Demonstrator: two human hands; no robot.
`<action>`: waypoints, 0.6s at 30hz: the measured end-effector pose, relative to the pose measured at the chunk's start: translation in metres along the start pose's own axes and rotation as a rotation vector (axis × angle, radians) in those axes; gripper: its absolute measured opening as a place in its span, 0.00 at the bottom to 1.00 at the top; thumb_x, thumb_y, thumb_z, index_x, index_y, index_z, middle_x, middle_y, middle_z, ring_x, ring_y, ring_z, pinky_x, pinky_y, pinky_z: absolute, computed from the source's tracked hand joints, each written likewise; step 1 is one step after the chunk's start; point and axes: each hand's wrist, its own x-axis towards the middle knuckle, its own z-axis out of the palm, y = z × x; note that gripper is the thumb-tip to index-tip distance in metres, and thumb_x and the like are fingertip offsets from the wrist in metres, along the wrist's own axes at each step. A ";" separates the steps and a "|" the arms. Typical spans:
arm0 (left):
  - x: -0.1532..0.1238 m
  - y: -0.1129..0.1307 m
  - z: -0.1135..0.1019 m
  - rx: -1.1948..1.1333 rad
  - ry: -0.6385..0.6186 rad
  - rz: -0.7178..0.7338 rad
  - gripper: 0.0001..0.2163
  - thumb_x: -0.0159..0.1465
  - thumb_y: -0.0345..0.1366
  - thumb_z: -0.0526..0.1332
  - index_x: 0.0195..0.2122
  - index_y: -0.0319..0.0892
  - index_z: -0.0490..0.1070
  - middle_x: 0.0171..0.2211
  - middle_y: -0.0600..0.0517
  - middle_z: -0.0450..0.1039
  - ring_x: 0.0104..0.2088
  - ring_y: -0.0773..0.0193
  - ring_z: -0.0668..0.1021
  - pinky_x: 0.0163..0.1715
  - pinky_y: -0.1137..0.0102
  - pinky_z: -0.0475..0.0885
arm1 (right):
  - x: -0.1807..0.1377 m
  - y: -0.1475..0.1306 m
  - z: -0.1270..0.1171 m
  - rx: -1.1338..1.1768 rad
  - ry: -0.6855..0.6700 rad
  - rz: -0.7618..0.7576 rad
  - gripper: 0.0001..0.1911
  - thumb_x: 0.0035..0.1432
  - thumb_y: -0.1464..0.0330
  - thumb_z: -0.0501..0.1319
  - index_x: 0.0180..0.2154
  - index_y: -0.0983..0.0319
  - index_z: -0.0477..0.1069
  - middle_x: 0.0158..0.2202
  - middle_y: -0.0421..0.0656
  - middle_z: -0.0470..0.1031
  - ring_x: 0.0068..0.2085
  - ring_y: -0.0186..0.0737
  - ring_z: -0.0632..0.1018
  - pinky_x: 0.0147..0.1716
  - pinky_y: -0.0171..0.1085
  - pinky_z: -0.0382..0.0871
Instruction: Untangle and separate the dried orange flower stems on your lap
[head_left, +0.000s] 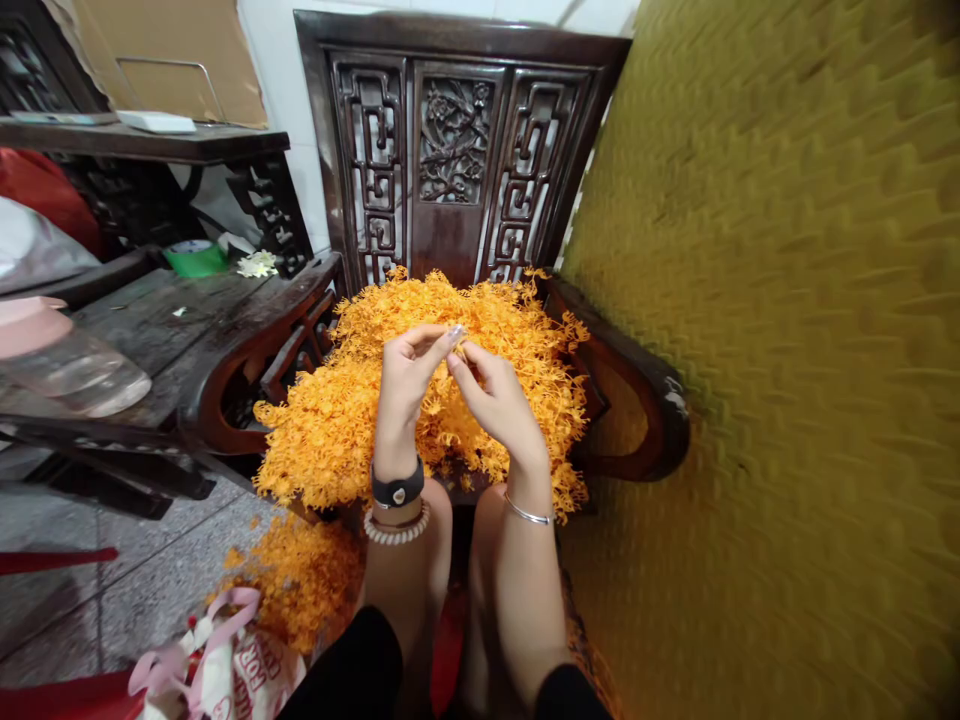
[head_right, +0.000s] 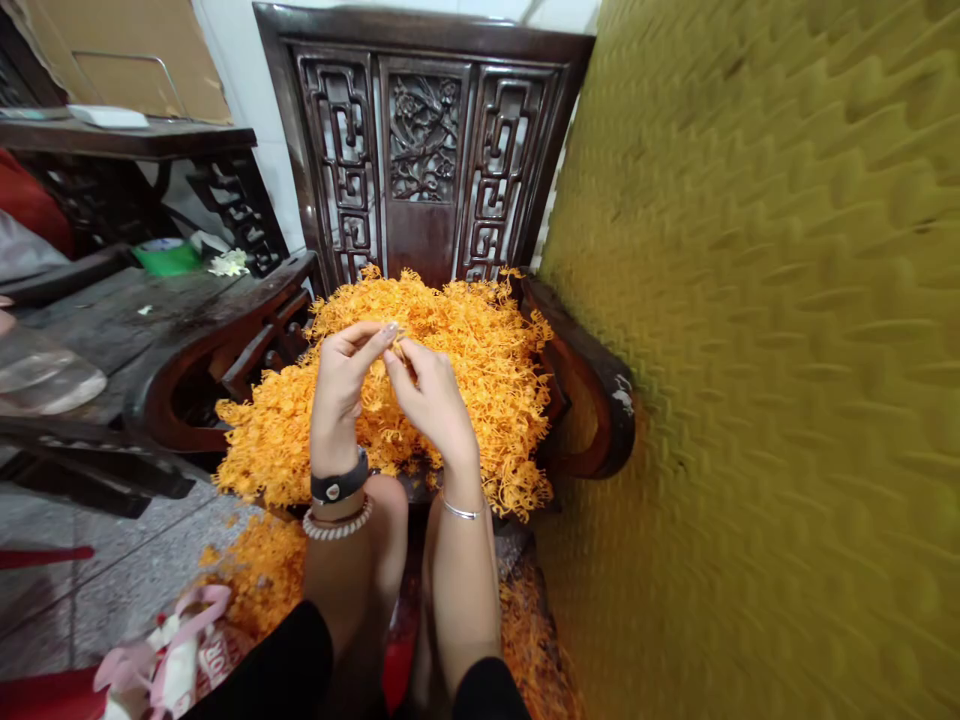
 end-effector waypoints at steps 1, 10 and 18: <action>0.000 0.000 0.000 -0.075 0.003 -0.027 0.05 0.50 0.34 0.66 0.27 0.39 0.74 0.27 0.52 0.75 0.30 0.69 0.76 0.34 0.73 0.70 | 0.001 0.001 0.002 0.107 -0.008 -0.004 0.15 0.61 0.62 0.50 0.24 0.61 0.55 0.22 0.35 0.54 0.24 0.30 0.57 0.25 0.35 0.50; -0.006 0.005 0.017 -0.489 0.076 -0.171 0.02 0.53 0.32 0.64 0.28 0.40 0.73 0.28 0.52 0.76 0.34 0.70 0.77 0.36 0.76 0.70 | 0.012 0.006 0.023 0.698 0.212 -0.039 0.23 0.59 0.58 0.52 0.16 0.61 0.51 0.17 0.34 0.49 0.20 0.28 0.50 0.21 0.35 0.46; -0.015 0.003 0.031 -0.442 0.091 -0.201 0.02 0.58 0.30 0.59 0.31 0.41 0.71 0.35 0.53 0.75 0.37 0.73 0.77 0.39 0.76 0.71 | 0.007 0.019 0.010 0.665 0.211 0.041 0.26 0.53 0.51 0.54 0.15 0.59 0.49 0.16 0.35 0.48 0.19 0.30 0.50 0.21 0.36 0.48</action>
